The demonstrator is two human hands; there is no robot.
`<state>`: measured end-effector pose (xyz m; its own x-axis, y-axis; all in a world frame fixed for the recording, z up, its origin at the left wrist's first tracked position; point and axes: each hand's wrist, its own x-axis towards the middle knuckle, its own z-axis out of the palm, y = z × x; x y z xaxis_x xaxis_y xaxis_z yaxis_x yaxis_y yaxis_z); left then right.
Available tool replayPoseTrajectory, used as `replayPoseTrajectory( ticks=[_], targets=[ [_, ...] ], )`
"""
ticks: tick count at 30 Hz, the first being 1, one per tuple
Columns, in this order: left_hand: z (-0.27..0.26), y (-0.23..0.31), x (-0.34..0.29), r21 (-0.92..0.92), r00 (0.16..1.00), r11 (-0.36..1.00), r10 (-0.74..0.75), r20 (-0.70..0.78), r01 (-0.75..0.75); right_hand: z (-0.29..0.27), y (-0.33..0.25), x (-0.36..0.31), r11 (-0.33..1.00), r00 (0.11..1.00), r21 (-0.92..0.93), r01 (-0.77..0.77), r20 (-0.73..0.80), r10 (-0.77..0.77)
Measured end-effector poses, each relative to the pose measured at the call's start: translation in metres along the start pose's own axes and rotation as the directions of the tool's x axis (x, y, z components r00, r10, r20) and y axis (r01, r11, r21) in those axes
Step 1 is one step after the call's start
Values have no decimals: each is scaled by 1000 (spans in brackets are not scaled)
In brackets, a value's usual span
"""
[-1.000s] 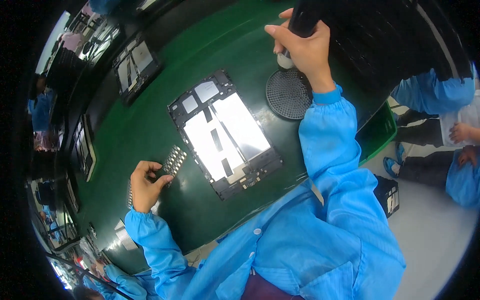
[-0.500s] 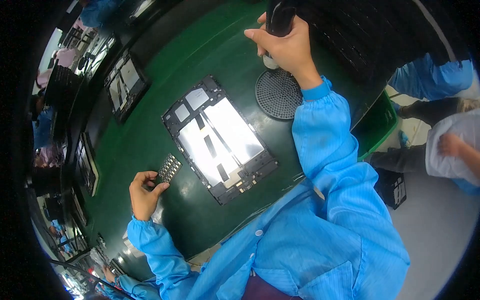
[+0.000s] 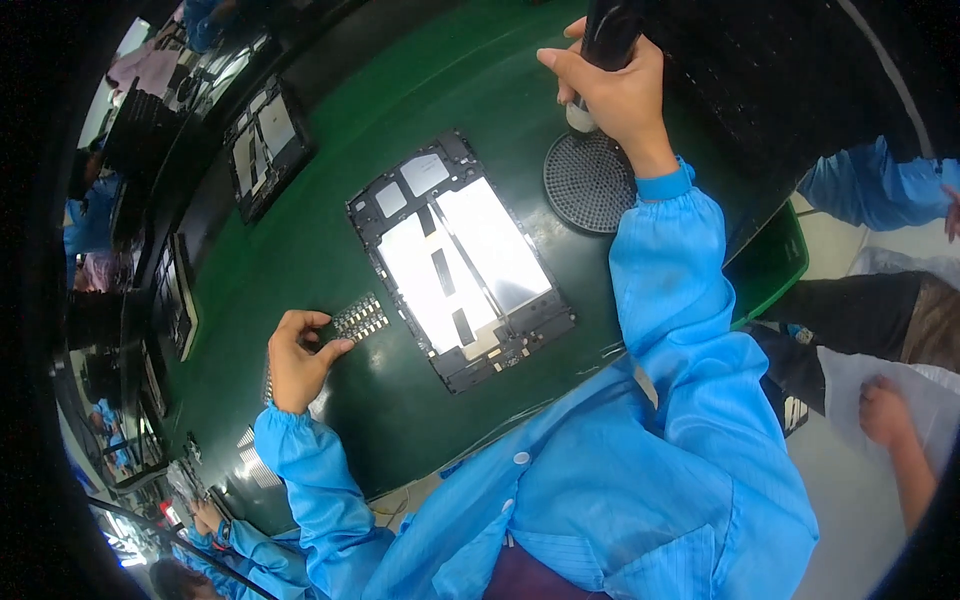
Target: The person assembles internal components into a tablet housing by securing a circuit board with screws into a tablet frame using an electric screwdriver.
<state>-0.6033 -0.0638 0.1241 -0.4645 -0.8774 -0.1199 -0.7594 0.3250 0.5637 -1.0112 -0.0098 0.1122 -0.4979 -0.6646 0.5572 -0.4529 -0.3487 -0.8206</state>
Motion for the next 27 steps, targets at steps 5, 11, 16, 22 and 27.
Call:
replayPoseTrajectory(
  ticks=[5, 11, 16, 22, 27],
  targets=[
    [-3, -24, 3, -106, 987, 988, -102, 125, 115, 13, -20, 2, 999, 997, 25, -37, -71, 39],
    [2, -21, 17, -492, 971, 845, -123, 204, 211, 22, -64, 7, 974, 996, 225, 12, 80, -31],
    [4, -32, 6, -461, 984, 871, -120, 133, 169, 77, -80, -12, 947, 971, 321, -22, 232, -56],
    [7, -11, -2, -106, 996, 992, -68, -57, 62, 127, -106, -27, 914, 933, 404, -44, 343, -107],
    [21, -5, -10, 221, 838, 929, 365, -405, -298, 163, -106, -34, 887, 914, 426, -177, 405, -12]
  ],
)
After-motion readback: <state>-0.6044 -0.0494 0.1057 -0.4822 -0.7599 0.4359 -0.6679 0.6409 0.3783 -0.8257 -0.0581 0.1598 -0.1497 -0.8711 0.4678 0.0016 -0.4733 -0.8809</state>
